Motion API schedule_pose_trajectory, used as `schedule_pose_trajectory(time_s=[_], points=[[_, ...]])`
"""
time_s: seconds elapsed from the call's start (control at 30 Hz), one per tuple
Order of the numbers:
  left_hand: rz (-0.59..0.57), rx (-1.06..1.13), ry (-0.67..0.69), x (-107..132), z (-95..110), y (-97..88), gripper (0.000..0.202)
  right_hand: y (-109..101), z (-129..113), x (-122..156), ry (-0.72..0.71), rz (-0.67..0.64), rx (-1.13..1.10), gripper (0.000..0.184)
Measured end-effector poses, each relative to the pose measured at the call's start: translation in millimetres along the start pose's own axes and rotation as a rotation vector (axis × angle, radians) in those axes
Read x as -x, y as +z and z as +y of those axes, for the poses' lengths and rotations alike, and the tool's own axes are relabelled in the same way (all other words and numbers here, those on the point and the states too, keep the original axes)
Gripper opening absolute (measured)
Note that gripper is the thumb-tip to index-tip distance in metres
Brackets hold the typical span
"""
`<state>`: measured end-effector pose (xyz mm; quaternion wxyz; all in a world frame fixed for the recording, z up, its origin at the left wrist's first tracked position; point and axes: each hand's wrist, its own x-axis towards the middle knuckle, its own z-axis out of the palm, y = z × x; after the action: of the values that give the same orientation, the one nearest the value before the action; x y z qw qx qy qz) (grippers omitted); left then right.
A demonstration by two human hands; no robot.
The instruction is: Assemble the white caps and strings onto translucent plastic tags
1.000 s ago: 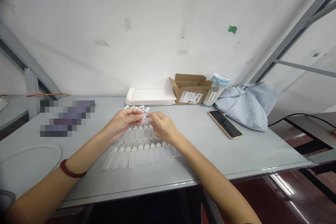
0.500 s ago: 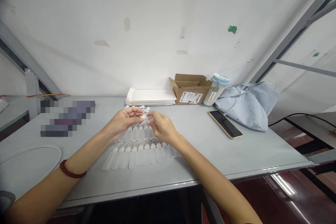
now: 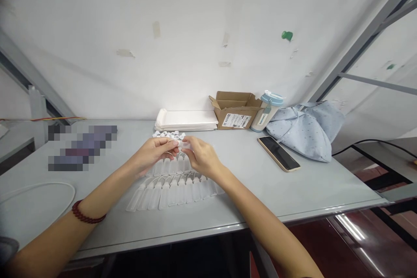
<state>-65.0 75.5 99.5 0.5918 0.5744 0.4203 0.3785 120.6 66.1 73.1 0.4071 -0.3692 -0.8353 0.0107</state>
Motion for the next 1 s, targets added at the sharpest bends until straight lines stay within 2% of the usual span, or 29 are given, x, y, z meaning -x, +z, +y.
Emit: schedule_pose_trajectory(time_s=[0.23, 0.4, 0.57, 1.0], points=[[0.004, -0.048, 0.07, 2, 3, -1.6, 0.018, -1, -2, -1, 0.028, -0.01, -0.045, 0.015], [-0.024, -0.095, 0.092, 1, 3, -0.8, 0.026, -2, -3, -2, 0.052, -0.021, -0.074, 0.015], [-0.014, -0.159, 0.056, 2, 5, 0.9, 0.038, -2, -5, -2, 0.04, -0.014, -0.086, 0.015], [-0.037, -0.249, 0.153, 5, 10, -2.0, 0.031, -3, -4, -2, 0.08, -0.013, -0.137, 0.018]])
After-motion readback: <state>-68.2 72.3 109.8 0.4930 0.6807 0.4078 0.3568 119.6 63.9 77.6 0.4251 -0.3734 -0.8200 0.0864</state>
